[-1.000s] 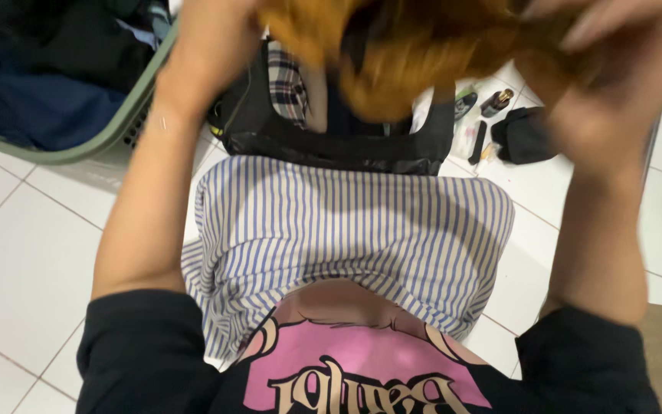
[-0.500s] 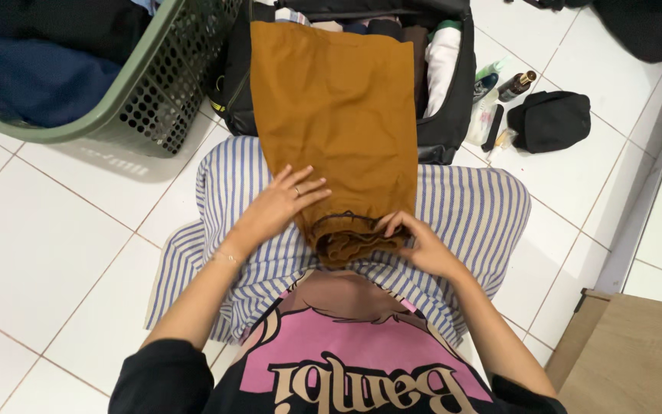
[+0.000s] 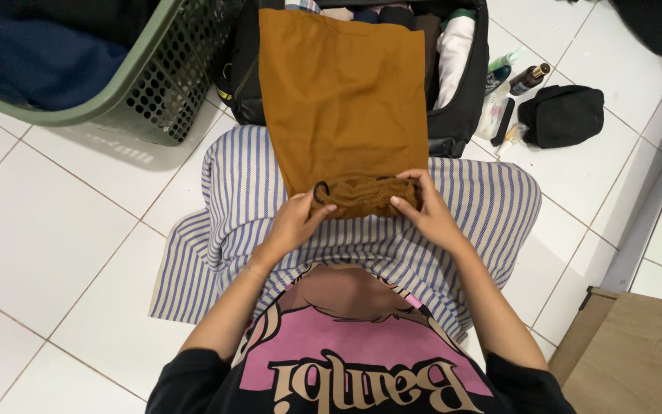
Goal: The person folds a white t-shirt and a pair of brown shorts, then places them into a black duffel bag. The person also packs a toiletry bag containing several bottles and tubes into the bag and zips it closed.
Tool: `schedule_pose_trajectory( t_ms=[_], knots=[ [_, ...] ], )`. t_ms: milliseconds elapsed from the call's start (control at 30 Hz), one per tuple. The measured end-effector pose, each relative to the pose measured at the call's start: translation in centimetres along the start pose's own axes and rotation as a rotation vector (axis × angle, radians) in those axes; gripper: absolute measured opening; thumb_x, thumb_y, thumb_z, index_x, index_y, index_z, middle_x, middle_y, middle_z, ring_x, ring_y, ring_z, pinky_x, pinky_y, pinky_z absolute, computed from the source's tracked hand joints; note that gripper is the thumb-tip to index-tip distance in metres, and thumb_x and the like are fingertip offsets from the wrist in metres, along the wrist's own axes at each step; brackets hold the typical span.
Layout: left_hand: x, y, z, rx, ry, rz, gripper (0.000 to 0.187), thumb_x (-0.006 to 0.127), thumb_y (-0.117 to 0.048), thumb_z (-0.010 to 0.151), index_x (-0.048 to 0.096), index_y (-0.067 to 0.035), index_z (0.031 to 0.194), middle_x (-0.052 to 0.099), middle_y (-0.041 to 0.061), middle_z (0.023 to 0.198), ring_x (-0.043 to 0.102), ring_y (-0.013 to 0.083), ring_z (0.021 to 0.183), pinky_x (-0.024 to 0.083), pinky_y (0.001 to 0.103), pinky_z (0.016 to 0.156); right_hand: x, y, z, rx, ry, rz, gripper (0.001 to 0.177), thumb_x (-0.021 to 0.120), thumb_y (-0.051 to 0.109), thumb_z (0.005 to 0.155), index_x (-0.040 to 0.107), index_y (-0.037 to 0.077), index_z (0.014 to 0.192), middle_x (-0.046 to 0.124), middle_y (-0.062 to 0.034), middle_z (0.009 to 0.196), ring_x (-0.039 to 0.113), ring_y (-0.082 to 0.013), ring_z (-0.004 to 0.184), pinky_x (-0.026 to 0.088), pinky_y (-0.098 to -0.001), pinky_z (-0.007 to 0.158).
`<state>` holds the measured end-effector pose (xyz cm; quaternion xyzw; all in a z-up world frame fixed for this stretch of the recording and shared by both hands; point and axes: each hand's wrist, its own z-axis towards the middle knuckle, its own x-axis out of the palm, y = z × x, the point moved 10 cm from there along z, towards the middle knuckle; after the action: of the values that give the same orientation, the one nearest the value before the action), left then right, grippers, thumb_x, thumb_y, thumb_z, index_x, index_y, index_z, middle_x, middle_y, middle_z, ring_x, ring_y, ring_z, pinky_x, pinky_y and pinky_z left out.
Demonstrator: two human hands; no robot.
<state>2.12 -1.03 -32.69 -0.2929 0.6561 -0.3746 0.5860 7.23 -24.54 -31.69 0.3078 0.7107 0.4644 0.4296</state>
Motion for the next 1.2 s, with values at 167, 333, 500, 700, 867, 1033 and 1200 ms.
schedule_pose_trajectory(
  t_ms=[167, 333, 500, 700, 867, 1033, 1200],
  knots=[
    [-0.1, -0.3, -0.3, 0.061, 0.134, -0.006, 0.056, 0.077, -0.024, 0.088, 0.055, 0.001, 0.133, 0.068, 0.025, 0.105, 0.066, 0.0402, 0.1, 0.051, 0.045, 0.084, -0.3, 2.5, -0.5, -0.087, -0.019, -0.135, 0.058, 0.074, 0.005, 0.089, 0.046, 0.009, 0.14, 0.055, -0.0135, 0.141, 0.051, -0.0265, 0.136, 0.042, -0.0406, 0.114],
    [-3.7, -1.4, -1.5, 0.325, 0.137, -0.087, 0.055, 0.062, 0.006, 0.075, 0.064, -0.008, 0.128, 0.065, 0.019, 0.139, 0.056, 0.0347, 0.134, 0.043, 0.044, 0.112, 3.5, 1.9, -4.1, -0.047, 0.422, -0.323, 0.064, 0.063, -0.013, 0.069, 0.066, 0.016, 0.126, 0.063, -0.0066, 0.134, 0.054, -0.0275, 0.133, 0.038, -0.0444, 0.116],
    [-8.9, 2.6, 2.4, 0.072, -0.425, -0.063, 0.044, 0.066, -0.009, 0.098, 0.051, -0.003, 0.139, 0.054, 0.025, 0.145, 0.049, 0.0399, 0.139, 0.045, 0.043, 0.11, 0.7, 4.0, -4.1, -0.335, 0.346, -0.274, 0.048, 0.062, -0.007, 0.074, 0.071, 0.014, 0.116, 0.067, -0.009, 0.133, 0.056, -0.0279, 0.135, 0.04, -0.047, 0.118],
    [-7.1, 6.7, 7.2, -0.253, -0.454, -0.062, 0.078, 0.08, -0.024, 0.093, 0.03, 0.003, 0.147, 0.059, 0.032, 0.133, 0.057, 0.0431, 0.124, 0.048, 0.045, 0.105, -8.1, -1.9, 5.4, 0.127, -0.443, -0.456, 0.056, 0.067, 0.042, 0.095, 0.055, 0.0, 0.131, 0.07, -0.0165, 0.11, 0.07, -0.0336, 0.098, 0.057, -0.0454, 0.084],
    [-7.0, 5.2, 8.3, -0.063, -0.456, -0.343, 0.087, 0.075, -0.008, 0.092, 0.016, -0.003, 0.155, 0.061, 0.029, 0.14, 0.063, 0.0363, 0.132, 0.052, 0.038, 0.111, -7.2, -3.4, 8.3, 0.206, -0.479, -0.797, 0.073, 0.08, 0.054, 0.088, 0.055, -0.004, 0.126, 0.068, -0.0284, 0.104, 0.069, -0.0443, 0.09, 0.056, -0.0498, 0.078],
    [-8.2, 0.2, 7.6, 0.202, -0.485, -0.284, 0.101, 0.073, 0.012, 0.087, 0.008, -0.009, 0.162, 0.035, 0.034, 0.159, 0.047, 0.0468, 0.141, 0.044, 0.045, 0.115, -7.2, -5.0, 10.4, 0.214, -0.459, -0.635, 0.078, 0.087, 0.045, 0.08, 0.051, -0.006, 0.125, 0.068, -0.0306, 0.109, 0.068, -0.044, 0.099, 0.055, -0.0483, 0.084],
    [-8.4, -1.8, 8.4, -0.05, -0.383, 0.051, 0.08, 0.062, 0.01, 0.088, 0.036, -0.015, 0.159, 0.035, 0.026, 0.162, 0.058, 0.0457, 0.128, 0.052, 0.042, 0.106, -6.1, -4.7, 12.0, 0.203, -0.386, -0.027, 0.067, 0.085, 0.02, 0.077, 0.052, -0.005, 0.129, 0.07, -0.0209, 0.119, 0.072, -0.0294, 0.106, 0.059, -0.0366, 0.09]
  ],
)
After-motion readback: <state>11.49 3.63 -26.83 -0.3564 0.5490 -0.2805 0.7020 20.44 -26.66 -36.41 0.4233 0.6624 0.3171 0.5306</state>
